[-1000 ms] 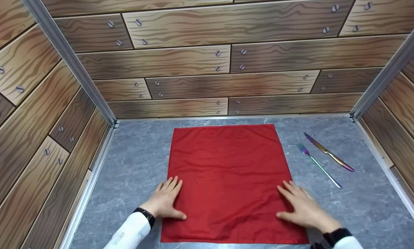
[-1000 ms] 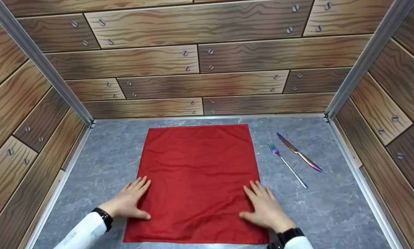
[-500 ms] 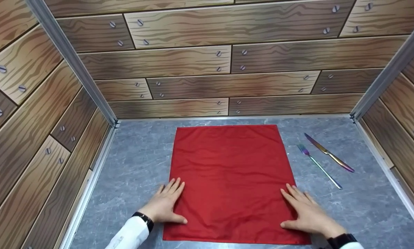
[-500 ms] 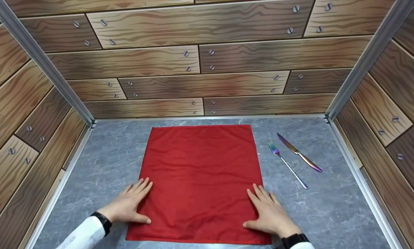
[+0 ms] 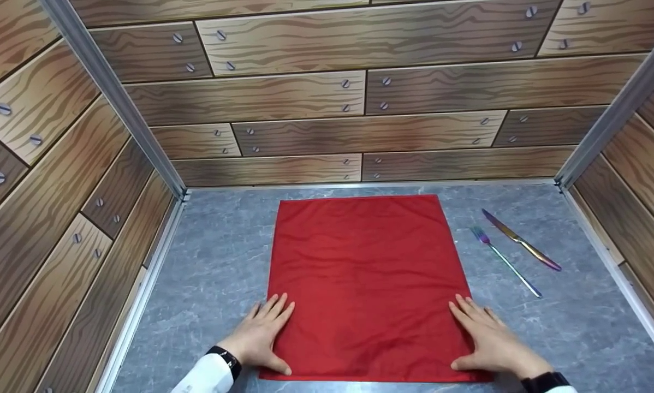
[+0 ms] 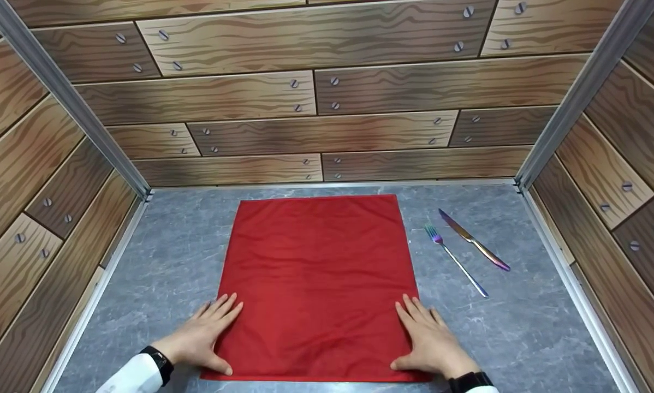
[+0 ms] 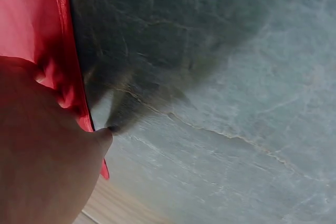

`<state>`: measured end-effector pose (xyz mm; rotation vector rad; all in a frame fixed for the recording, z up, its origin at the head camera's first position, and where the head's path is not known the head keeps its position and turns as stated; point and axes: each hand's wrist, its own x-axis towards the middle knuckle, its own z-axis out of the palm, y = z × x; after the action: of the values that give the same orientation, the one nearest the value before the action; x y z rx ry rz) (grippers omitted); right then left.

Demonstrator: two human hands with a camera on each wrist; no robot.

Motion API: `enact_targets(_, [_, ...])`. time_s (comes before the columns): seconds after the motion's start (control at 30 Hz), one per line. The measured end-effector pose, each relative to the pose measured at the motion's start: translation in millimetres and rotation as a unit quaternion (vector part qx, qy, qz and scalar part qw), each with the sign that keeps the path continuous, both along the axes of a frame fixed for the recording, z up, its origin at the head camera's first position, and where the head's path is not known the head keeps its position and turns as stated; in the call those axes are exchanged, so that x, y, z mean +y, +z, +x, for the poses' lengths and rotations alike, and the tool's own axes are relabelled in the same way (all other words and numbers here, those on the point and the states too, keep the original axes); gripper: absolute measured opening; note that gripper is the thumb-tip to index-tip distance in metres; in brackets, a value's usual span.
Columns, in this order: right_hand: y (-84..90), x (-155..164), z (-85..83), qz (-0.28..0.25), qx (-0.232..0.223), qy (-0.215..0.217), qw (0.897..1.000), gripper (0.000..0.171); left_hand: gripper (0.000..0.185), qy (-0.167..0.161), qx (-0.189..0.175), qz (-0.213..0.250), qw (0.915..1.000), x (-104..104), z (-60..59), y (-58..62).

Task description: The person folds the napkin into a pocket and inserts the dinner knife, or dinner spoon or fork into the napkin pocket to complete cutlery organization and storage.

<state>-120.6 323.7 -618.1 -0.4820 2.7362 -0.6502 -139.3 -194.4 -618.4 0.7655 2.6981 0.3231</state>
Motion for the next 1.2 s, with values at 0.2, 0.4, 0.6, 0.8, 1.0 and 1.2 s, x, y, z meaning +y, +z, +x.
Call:
enact_targets(0.2, [0.1, 2.5, -2.6, 0.001, -0.012, 0.001, 1.0, 0.125, 0.137, 0.0, 0.001, -0.007, 1.0, 0.5, 0.1, 2.4])
enact_targets(0.4, [-0.1, 3.3, -1.2, 0.005, -0.007, -0.002, 1.0, 0.125, 0.138, -0.002, -0.006, -0.012, 0.9999, -0.5, -1.1, 4.3])
enact_targets(0.6, [1.5, 2.0, -0.5, 0.017, 0.024, -0.003, 1.0, 0.116, 0.136, -0.001, -0.006, -0.014, 0.9999, -0.6, -1.9, 4.9])
enact_targets(0.8, [11.6, -2.7, -14.0, 0.032, 0.092, -0.038, 0.995, 0.076, 0.104, 0.025, -0.046, 0.03, 0.9982, -0.7, -20.9, 19.3])
enact_targets(1.0, [27.6, -2.9, -56.1, -0.028, 0.144, -0.06, 0.987, 0.044, 0.08, 0.096, -0.052, 0.101, 0.9889, -1.7, -56.5, 35.5])
enact_targets(1.2, [48.5, 0.3, -103.5, -0.064, 0.15, -0.078, 0.983, 0.041, 0.076, 0.16, -0.038, 0.176, 0.9706, -2.4, -96.0, 50.1])
